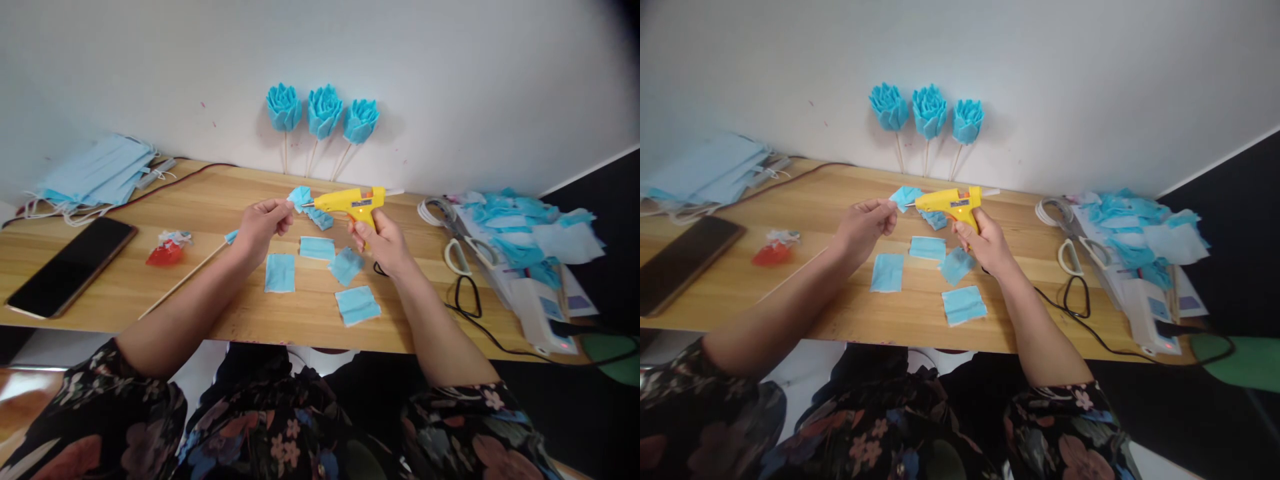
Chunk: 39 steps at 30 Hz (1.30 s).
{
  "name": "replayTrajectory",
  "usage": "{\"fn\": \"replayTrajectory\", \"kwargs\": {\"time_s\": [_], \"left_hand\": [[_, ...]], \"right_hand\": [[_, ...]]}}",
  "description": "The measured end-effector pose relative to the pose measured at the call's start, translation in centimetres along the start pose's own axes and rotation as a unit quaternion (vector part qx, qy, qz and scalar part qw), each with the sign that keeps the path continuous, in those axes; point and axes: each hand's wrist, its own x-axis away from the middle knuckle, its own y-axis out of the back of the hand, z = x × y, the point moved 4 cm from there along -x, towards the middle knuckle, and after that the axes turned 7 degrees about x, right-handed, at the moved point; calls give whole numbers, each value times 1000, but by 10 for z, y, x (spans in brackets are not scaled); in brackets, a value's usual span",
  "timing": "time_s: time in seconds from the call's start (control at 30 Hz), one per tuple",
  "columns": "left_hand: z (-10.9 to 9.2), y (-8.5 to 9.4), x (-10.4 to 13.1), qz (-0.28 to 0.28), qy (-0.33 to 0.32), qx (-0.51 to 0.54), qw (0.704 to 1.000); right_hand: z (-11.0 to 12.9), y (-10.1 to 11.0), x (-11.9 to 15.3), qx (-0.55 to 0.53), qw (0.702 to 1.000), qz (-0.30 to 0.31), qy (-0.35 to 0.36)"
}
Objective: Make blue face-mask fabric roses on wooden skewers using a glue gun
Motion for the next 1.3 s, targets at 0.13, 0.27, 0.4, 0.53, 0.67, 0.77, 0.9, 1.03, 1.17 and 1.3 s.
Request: {"fn": "replayTrajectory", "kwargs": {"time_s": [0.13, 0.27, 0.4, 0.53, 0.67, 0.77, 0.9, 1.03, 1.17, 1.3], "left_hand": [[0, 0, 0, 0, 1, -1, 1000], [-1, -1, 0, 1, 3, 1, 1000], [-1, -1, 1, 7, 2, 7, 1000], [-1, -1, 1, 14, 4, 6, 1000], [-1, -1, 2, 14, 6, 2, 1000], [-1, -1, 1, 14, 6, 5, 1000], [0, 0, 0, 17, 2, 16, 1000], [0, -1, 1, 17, 3, 16, 1000], [-1, -2, 1, 21, 4, 18, 1000], [-2, -3, 2, 25, 11, 37, 999]], "right_hand": [[0, 2, 0, 3, 1000, -9, -5], [-1, 3, 0, 7, 1000, -18, -14], [-2, 4, -1, 0, 1000, -22, -14], [-2, 5, -1, -6, 1000, -27, -13], [-1, 6, -1, -11, 1000, -29, -3], [-1, 7, -1, -10, 1000, -29, 0], [-2, 8, -1, -2, 999, -31, 4], [-2, 9, -2, 5, 999, -35, 6], [-2, 9, -3, 15, 999, -40, 7], [-3, 10, -3, 19, 999, -42, 7]]}}
